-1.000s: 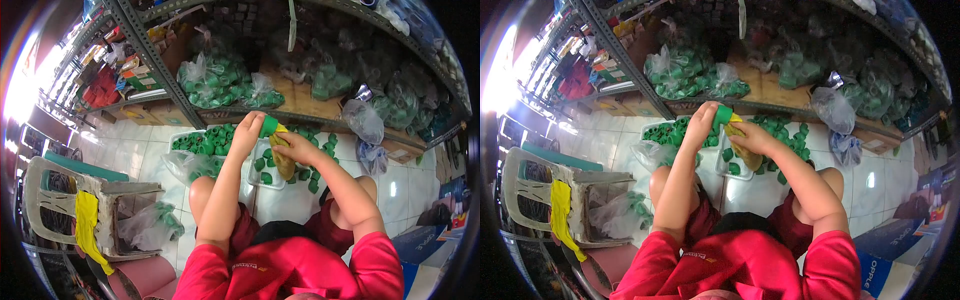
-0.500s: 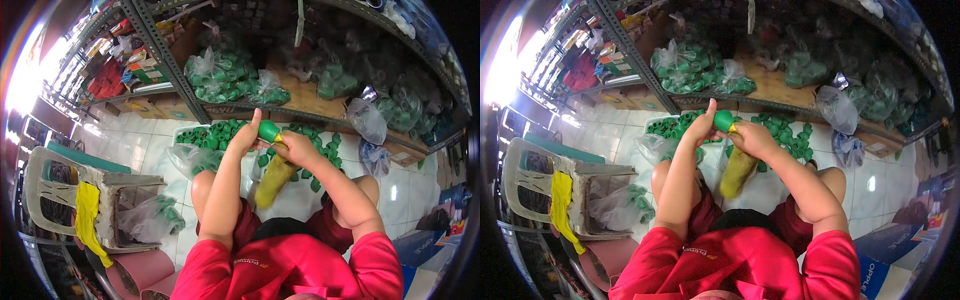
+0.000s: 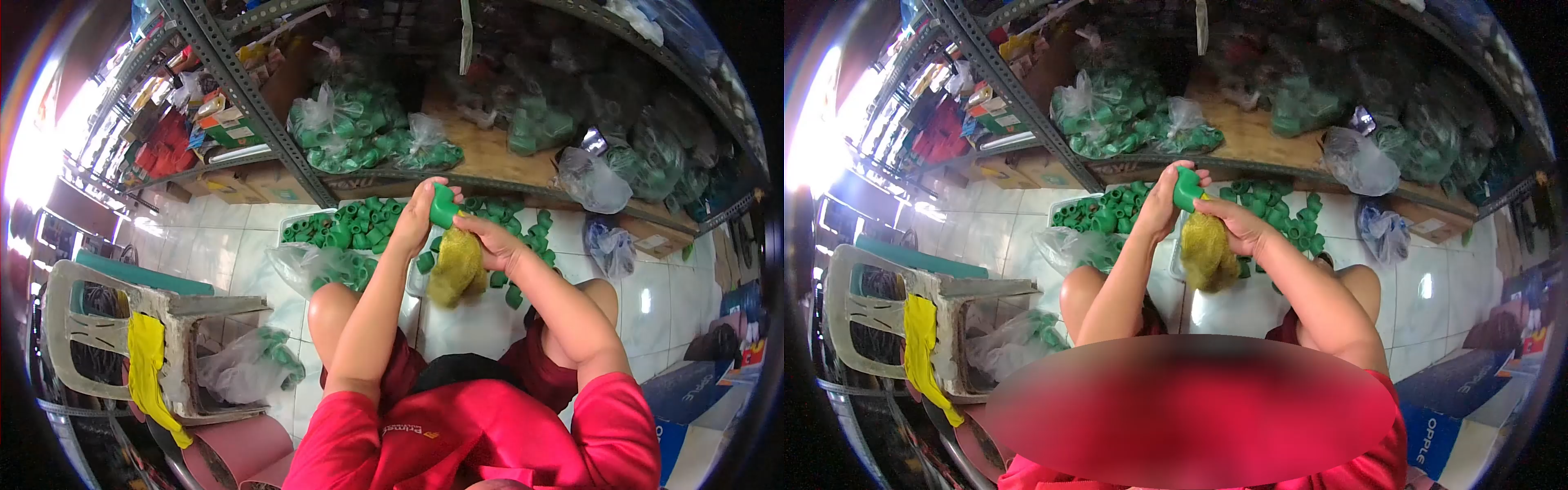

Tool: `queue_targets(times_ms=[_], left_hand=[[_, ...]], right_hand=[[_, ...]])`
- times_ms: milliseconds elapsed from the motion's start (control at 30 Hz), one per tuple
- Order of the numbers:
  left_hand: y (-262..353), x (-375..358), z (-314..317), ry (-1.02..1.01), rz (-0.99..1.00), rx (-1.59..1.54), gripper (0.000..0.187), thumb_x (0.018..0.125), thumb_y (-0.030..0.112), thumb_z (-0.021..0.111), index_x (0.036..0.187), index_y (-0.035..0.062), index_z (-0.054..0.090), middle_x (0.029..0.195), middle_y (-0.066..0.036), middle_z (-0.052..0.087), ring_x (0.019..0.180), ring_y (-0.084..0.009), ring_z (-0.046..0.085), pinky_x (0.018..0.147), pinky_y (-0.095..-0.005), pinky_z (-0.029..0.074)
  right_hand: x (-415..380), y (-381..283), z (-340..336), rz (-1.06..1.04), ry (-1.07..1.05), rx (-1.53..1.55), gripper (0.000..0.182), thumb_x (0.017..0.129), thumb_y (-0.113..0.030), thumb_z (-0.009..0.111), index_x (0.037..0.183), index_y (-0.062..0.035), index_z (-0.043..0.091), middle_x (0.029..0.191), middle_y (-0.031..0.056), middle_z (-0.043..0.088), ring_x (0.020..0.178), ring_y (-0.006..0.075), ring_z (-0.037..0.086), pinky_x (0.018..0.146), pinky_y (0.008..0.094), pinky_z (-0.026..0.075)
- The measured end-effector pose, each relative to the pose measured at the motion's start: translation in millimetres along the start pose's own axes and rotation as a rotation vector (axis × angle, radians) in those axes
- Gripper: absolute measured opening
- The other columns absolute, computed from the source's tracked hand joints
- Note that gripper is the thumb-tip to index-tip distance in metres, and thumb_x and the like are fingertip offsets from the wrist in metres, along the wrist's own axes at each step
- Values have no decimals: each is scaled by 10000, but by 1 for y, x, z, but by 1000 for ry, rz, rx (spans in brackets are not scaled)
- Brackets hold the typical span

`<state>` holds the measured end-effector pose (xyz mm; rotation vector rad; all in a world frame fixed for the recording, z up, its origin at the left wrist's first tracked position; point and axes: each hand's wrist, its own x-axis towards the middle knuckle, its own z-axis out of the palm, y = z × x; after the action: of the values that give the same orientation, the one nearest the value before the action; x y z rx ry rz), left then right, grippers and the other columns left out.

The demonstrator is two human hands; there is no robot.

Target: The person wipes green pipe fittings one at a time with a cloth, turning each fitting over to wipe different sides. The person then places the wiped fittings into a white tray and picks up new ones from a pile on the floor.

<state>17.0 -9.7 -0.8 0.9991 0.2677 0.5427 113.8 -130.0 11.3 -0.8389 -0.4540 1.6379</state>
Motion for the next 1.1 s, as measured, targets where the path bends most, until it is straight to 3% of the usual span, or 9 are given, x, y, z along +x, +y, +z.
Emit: queue_targets(times_ms=[133, 300, 367, 600, 767, 833, 933, 1000, 1100], left_hand=[[8, -4, 0, -56, 57, 96, 440, 917, 399, 335, 1159, 42, 422, 1044, -139, 556, 960, -218, 539, 856, -339, 414], [22, -11, -8, 162, -249, 221, 596, 875, 556, 276, 1113, 42, 462, 1011, -128, 578, 922, -190, 548, 774, -312, 433], [24, -18, -2, 233, -283, 51, 660, 834, 628, 254, 1044, 50, 493, 972, -109, 591, 862, -167, 554, 715, -284, 438], [13, -10, 3, 176, -28, -174, 506, 904, 490, 271, 929, 33, 486, 872, -108, 552, 881, -218, 530, 799, -338, 435], [10, -4, 13, 44, 152, -311, 337, 913, 329, 338, 838, 40, 495, 822, -95, 529, 884, -237, 505, 854, -363, 406], [10, -4, 14, -2, 188, -354, 295, 903, 285, 358, 814, 41, 498, 805, -93, 519, 881, -241, 498, 862, -368, 399], [12, -3, 6, -50, 164, -455, 314, 884, 323, 386, 782, 50, 504, 862, -105, 551, 905, -252, 508, 856, -364, 401], [25, -3, 0, 40, -70, -451, 357, 873, 381, 396, 824, 52, 526, 926, -109, 581, 917, -254, 528, 842, -374, 411], [50, -14, -5, 264, -310, 75, 498, 845, 545, 391, 933, 90, 574, 876, -60, 597, 771, -145, 572, 660, -316, 451]], right_hand=[[2, 11, 14, -66, 25, 113, 320, 839, -289, 554, 1090, -101, 491, 886, 13, 571, 775, 128, 574, 688, 295, 477], [4, 12, 21, -473, 477, -1527, 298, 834, -356, 520, 852, -63, 573, 691, 107, 582, 694, 298, 582, 630, 361, 450], [7, 22, 15, -522, 469, -1645, 289, 812, -339, 529, 844, -53, 552, 737, 168, 564, 746, 360, 548, 653, 398, 440], [8, 11, 7, -438, 267, -1189, 256, 782, -212, 575, 979, -51, 544, 869, 112, 580, 794, 251, 581, 705, 365, 442], [3, 0, 14, -113, 17, 112, 323, 803, -167, 569, 1101, -64, 497, 900, 12, 571, 778, 127, 571, 712, 279, 456], [1, 0, 13, -76, 10, 177, 350, 811, -164, 560, 1134, -66, 468, 898, 15, 566, 779, 108, 566, 715, 273, 462], [5, 3, 17, -160, 29, 33, 268, 826, -181, 542, 1067, -66, 519, 871, -3, 569, 788, 126, 574, 704, 295, 464], [10, 7, 18, -479, 212, -822, 191, 820, -216, 539, 942, -72, 567, 832, 38, 596, 767, 206, 592, 676, 341, 466], [3, -1, 26, -495, 360, -1528, 194, 801, -247, 538, 840, -59, 566, 803, 111, 594, 756, 297, 578, 658, 389, 453]])
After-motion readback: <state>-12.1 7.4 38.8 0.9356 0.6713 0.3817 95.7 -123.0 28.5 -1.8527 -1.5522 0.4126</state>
